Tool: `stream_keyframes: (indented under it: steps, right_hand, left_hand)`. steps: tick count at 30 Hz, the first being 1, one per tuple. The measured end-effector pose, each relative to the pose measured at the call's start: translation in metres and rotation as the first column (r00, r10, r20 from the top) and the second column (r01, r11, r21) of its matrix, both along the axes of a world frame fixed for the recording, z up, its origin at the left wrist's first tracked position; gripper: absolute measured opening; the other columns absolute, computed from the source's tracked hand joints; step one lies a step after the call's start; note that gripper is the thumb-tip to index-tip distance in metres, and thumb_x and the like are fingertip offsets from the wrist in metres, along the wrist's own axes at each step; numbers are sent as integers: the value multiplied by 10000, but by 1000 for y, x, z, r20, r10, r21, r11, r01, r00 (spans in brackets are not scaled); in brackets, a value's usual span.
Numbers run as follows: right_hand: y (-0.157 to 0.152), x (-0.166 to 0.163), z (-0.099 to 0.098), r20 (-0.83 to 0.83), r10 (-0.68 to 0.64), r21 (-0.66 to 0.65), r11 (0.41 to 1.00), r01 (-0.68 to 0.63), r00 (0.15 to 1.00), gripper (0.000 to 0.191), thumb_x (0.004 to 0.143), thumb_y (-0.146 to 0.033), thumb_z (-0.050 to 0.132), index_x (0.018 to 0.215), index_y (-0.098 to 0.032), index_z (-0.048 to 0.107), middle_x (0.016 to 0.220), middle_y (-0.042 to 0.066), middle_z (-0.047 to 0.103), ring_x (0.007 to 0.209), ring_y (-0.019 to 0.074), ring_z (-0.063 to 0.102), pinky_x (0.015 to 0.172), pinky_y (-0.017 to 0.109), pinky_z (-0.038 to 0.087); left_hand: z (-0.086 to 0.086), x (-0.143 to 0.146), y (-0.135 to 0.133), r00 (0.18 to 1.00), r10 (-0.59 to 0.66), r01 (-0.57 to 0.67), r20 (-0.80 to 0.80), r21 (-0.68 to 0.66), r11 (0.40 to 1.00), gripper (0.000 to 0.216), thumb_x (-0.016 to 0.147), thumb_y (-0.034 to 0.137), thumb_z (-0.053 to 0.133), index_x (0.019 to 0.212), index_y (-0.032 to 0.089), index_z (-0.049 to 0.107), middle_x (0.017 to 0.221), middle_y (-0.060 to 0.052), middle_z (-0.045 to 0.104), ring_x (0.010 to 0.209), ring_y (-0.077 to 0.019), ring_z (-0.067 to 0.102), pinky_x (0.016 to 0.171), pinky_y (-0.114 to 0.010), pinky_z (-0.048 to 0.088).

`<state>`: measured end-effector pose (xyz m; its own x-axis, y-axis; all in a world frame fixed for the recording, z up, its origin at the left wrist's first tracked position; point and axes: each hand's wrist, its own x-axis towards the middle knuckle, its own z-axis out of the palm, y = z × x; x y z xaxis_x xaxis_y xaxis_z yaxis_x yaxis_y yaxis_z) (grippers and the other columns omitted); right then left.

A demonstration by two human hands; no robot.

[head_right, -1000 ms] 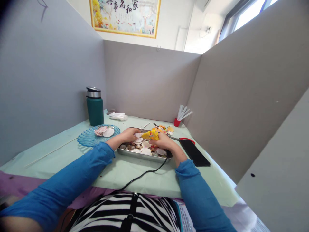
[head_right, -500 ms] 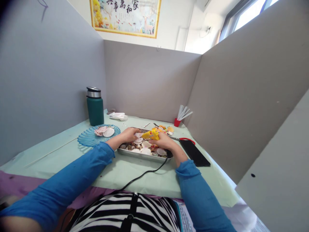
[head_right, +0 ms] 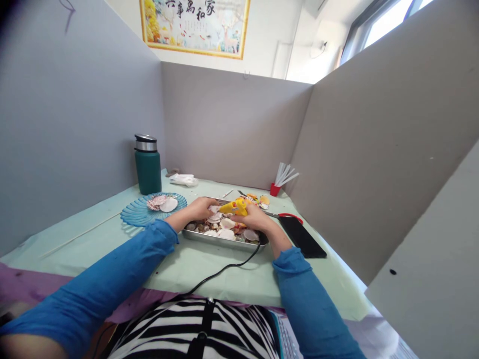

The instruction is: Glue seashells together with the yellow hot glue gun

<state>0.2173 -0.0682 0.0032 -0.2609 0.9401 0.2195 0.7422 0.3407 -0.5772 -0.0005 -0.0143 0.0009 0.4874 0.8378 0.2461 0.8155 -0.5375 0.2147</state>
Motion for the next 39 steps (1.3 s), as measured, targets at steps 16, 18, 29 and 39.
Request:
stream_keyframes:
  steps: [16,18,29,39]
  right_hand:
    - [-1,-1,1,22,21,12,1000,-21,1000,362,691,-455,635,872,-142,659,655,11,597,591,142,530,559,243,416]
    - [0,-1,0,29,37,11,999,-37,999,351,696,-438,634,891,-146,659,651,10,597,594,144,534,563,245,417]
    - [1,0,-1,7,33,-4,999,-33,999,382,689,-441,635,923,-139,654,673,8,608,584,132,529,539,231,410]
    - [2,0,-2,19,39,8,999,-39,999,372,690,-439,628,919,-148,655,706,7,618,614,136,535,551,229,415]
  left_hand:
    - [1,0,-1,1000,9,-9,-20,11,1000,452,710,167,587,1156,215,641,1091,-57,677,1018,-206,618,881,-245,460]
    - [1,0,-1,1000,15,-15,-19,6,1000,449,710,164,589,1153,215,642,1085,-58,678,1011,-207,621,875,-248,462]
    - [0,-1,1,1000,6,-6,-24,12,1000,436,711,161,587,1140,213,647,1090,-56,677,1004,-203,622,876,-251,464]
    - [0,0,1,1000,5,-5,-17,4,1000,442,710,166,591,1147,207,644,1095,-65,675,1009,-216,622,877,-260,466]
